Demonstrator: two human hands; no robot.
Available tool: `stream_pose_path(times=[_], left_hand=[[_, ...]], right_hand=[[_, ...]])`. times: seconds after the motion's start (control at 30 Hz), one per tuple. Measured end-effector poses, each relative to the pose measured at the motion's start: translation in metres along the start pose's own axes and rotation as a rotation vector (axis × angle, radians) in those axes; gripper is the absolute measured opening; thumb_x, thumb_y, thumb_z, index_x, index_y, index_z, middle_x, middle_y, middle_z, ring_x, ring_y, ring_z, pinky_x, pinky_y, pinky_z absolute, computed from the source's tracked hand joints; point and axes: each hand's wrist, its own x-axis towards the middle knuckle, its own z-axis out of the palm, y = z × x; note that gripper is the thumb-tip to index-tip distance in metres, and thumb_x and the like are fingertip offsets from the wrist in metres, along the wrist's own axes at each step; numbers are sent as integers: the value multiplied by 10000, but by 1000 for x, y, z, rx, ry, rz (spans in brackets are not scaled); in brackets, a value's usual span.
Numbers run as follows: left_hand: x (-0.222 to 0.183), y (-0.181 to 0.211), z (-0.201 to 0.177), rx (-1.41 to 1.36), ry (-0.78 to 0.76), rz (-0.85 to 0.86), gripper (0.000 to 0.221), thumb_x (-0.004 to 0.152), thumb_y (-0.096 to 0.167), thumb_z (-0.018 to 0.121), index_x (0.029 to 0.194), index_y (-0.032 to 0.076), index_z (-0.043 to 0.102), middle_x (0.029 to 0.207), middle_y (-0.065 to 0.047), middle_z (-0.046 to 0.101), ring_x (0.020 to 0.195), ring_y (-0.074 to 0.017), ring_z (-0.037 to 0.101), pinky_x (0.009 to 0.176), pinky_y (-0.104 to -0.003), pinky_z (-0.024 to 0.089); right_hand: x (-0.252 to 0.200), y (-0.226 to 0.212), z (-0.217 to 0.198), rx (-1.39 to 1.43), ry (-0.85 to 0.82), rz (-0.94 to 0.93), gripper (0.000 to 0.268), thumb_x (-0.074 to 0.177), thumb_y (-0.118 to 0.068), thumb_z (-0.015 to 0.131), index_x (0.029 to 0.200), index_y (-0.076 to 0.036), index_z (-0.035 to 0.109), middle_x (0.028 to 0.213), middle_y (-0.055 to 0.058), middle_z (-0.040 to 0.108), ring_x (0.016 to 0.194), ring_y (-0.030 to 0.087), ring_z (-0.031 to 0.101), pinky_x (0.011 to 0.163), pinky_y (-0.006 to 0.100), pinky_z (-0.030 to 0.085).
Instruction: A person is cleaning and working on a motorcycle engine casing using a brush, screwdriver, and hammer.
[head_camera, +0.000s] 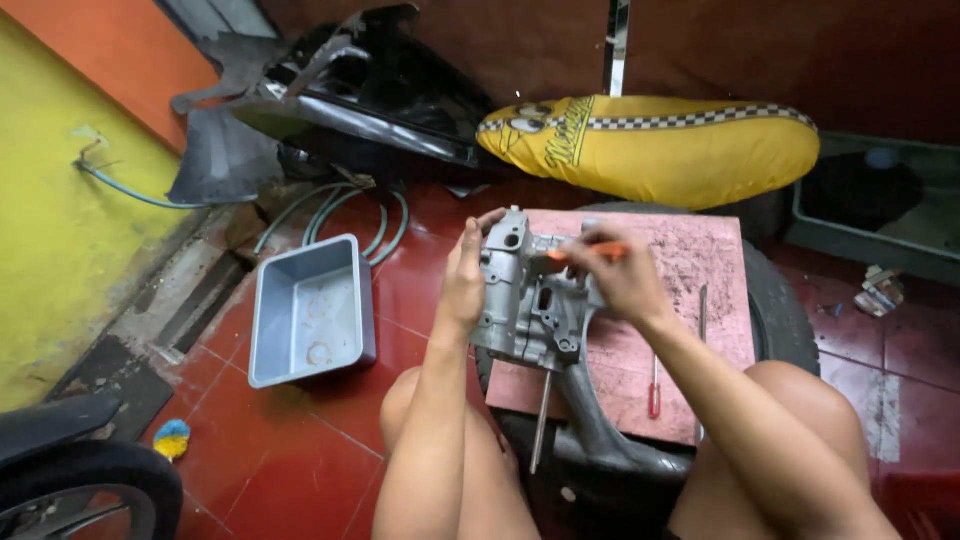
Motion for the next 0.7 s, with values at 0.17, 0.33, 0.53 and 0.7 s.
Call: stream_pose_path(times=[0.17, 0.33, 0.53, 0.7], left_hand=[[-2, 8, 4, 16, -2, -12, 619, 1108, 490, 283, 1370, 73, 656, 1317, -224, 666, 1310, -352, 581, 1167, -464, 395], [-1, 7, 1, 40, -7, -39, 616, 1103, 491, 277, 1373, 82, 651, 1309, -224, 669, 1308, -352, 585, 1168, -467, 394], [-2, 14, 5, 60, -20, -36, 619, 1101, 512, 277, 1376, 107, 655, 1328, -204, 668, 1322, -340, 579, 1173, -464, 383], [-3, 15, 5, 39, 3, -14, 591, 1114, 457, 284, 1353, 74, 665, 1303, -206, 676, 1305, -324, 582, 1181, -457, 374]], right_hand=[[18, 10, -1, 327, 1, 234, 286, 921, -91, 778, 1035, 130, 635, 710, 221, 659, 495, 218, 677, 391, 297, 556], [20, -17, 6, 512, -51, 304, 255, 779, 53, 825, 960, 122, 660, 876, 214, 669, 602, 288, 730, 495, 391, 660], [22, 1, 26, 233, -165, 127, 273, 813, 88, 753, 1054, 71, 626, 922, 185, 612, 465, 186, 632, 380, 311, 585], [23, -10, 28, -183, -149, -54, 357, 854, -77, 805, 1196, -51, 704, 1042, 207, 720, 986, 382, 729, 765, 464, 628]])
